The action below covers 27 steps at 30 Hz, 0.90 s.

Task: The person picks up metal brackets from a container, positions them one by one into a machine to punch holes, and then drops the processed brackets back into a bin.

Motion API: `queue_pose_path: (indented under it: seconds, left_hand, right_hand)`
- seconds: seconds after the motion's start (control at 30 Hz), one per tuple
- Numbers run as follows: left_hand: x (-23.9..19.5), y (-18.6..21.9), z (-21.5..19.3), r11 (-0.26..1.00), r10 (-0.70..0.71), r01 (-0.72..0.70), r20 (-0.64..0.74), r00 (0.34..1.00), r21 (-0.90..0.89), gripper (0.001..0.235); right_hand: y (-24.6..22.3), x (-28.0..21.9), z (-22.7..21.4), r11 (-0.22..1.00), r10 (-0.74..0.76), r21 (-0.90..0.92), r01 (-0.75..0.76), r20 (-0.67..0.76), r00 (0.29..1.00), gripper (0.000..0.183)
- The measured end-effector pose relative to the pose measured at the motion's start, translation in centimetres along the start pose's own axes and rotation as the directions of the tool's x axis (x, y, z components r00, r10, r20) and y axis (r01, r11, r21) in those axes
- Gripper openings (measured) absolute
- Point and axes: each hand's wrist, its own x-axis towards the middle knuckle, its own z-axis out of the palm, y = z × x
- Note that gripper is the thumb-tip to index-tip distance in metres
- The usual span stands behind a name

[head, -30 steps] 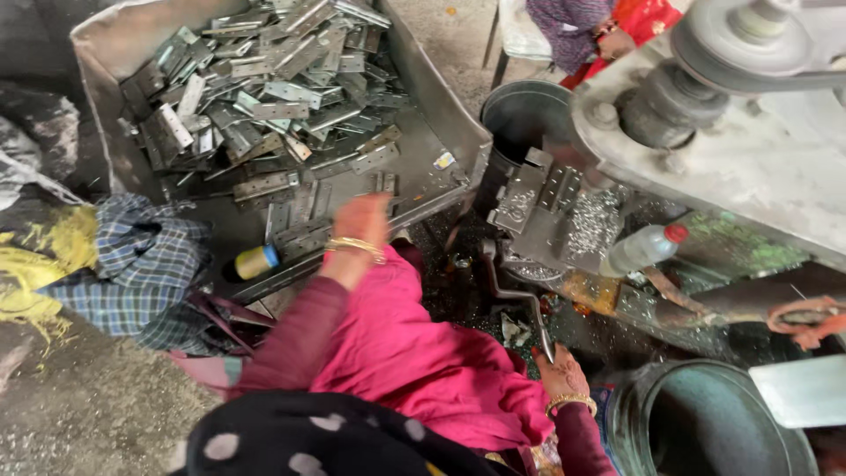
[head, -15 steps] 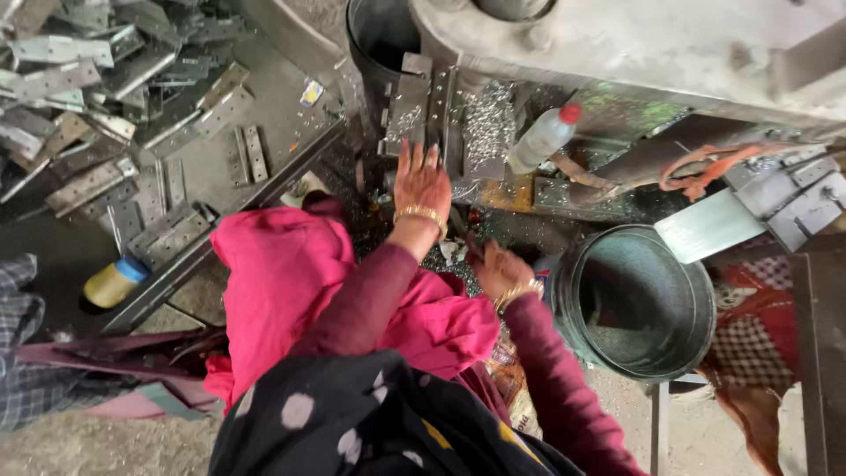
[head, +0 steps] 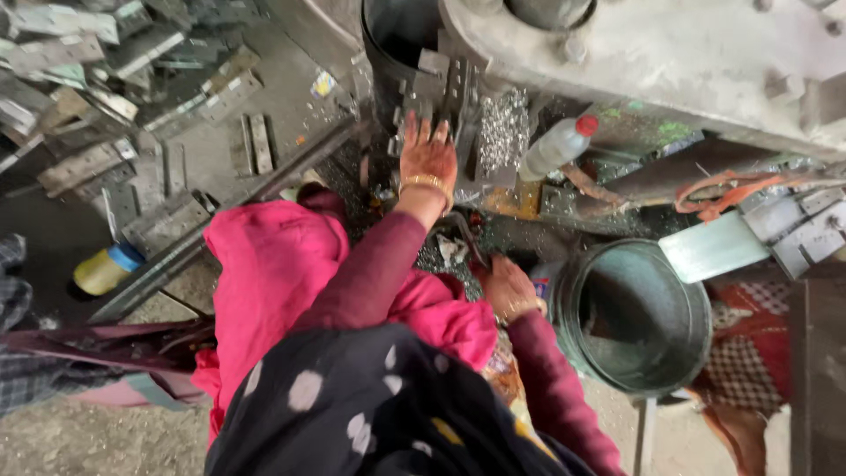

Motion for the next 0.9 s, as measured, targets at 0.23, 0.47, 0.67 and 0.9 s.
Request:
queue_pose_path:
  seconds: [0.23, 0.47, 0.67, 0.9]
  left_hand:
    - [-0.2, -0.2, -1.2, 0.999, 0.011, -0.01, 0.014, 1.0, -0.046, 0.048]
    - [2.4, 0.3, -0.2, 0.999, -0.033, 0.033, -0.057, 0.998, 0.001, 0.049]
    - [2.9, -0.1, 0.5, 0.998, 0.015, -0.015, -0.004, 1.0, 0.063, 0.049]
    - [5.9, 0.5, -0.8, 0.999, -0.028, 0.027, -0.045, 0.999, -0.037, 0.047]
  right_hand:
    - [-4.0, -0.3, -1.2, 0.913, 0.255, 0.333, -0.237, -0.01, 0.967, 0.049]
    - [-4.0, -1.0, -3.4, 0.918, 0.246, 0.284, -0.278, 0.143, 0.959, 0.049]
    - [-3.8, -0.4, -2.4, 0.906, 0.18, 0.387, -0.174, 0.019, 0.983, 0.05]
    - [-1.9, -0.1, -1.5, 0.943, 0.224, 0.254, -0.215, -0.009, 0.974, 0.051]
